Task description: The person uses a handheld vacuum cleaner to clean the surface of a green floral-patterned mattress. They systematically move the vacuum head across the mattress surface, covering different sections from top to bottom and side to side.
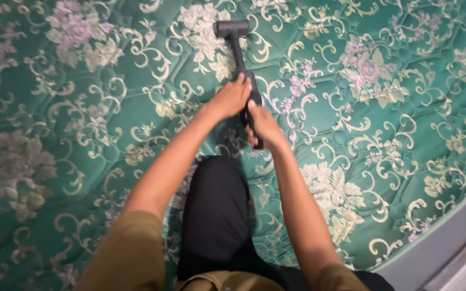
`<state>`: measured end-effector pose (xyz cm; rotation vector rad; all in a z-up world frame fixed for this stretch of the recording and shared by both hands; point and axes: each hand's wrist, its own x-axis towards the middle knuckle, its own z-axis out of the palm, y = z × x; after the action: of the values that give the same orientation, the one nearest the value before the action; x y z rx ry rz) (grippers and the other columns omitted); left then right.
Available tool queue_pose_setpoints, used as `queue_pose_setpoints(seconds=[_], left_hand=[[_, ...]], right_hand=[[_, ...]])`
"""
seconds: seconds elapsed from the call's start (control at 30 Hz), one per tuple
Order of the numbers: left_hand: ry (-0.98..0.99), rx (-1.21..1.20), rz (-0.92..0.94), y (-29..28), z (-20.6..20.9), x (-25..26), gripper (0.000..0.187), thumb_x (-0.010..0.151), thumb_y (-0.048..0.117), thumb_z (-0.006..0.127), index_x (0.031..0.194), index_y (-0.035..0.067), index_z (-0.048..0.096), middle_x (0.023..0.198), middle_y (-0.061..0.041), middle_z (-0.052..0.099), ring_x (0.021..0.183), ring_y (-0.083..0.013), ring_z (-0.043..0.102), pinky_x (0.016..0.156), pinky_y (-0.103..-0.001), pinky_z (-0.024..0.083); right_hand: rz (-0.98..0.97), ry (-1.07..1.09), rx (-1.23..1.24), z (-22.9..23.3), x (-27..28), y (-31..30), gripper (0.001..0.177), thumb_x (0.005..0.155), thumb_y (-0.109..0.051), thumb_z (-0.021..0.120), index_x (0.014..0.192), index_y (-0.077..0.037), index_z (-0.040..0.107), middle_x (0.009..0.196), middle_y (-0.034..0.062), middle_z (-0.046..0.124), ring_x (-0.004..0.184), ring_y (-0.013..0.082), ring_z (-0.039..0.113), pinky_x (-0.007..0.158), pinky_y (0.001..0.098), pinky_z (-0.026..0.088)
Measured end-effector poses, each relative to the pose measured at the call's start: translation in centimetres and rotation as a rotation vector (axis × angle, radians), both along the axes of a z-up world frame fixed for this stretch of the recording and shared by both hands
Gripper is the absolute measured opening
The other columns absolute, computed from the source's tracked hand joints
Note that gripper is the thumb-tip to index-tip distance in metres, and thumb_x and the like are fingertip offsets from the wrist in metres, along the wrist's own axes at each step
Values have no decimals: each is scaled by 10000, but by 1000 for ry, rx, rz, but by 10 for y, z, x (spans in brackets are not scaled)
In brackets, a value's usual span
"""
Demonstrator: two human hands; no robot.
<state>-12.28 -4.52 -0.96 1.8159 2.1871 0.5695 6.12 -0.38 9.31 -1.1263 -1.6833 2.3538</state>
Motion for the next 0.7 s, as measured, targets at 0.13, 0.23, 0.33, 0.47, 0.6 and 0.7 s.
queue_pose_setpoints(seconds=[0.13,0.23,0.33,0.47,0.6,0.7], left_hand=[[108,267,-9,24,-16,-56,463,1029,177,447,1414,-69,520,1415,-418,498,1030,-557,647,925,-615,519],[179,151,-12,20,-26,-37,513,984,185,470,1408,-104,490,1393,-441,486,990,-584,635,878,-610,535],[360,209,-195,-20,-40,24,421,1009,216,467,1291,-87,543,1391,-348,558,1221,-568,624,926,-582,552],[-23,69,-75,-25,-29,26,481,1060,242,410,1369,-108,526,1398,-393,512,1136,-587,605,976,-583,527],[-234,112,107,20,3,-36,521,1040,284,369,1400,-58,528,1441,-395,451,1075,-589,602,982,-589,478],[-222,179,118,26,3,-45,512,1061,291,365,1405,-49,535,1447,-396,447,1102,-597,592,1009,-601,451]], right_hand=[[-15,9,-22,-11,-58,30,430,1055,-504,461,934,-93,499,518,44,479,327,157,400,326,333,376],[22,64,121,-16,-30,9,537,1057,-538,400,867,-48,508,477,88,486,307,199,462,297,351,368],[47,-15,156,-16,32,-29,546,1061,-534,387,863,-42,515,432,117,475,280,224,473,279,362,358],[-71,-31,17,-22,26,-36,442,1046,-498,465,920,-77,517,472,79,455,293,200,418,289,350,327],[-38,16,20,-18,-43,11,432,1056,-502,461,933,-88,486,507,62,460,326,177,427,318,333,341],[-53,29,-34,-8,-55,12,418,1063,-497,470,955,-94,482,519,50,458,335,159,398,328,323,337]])
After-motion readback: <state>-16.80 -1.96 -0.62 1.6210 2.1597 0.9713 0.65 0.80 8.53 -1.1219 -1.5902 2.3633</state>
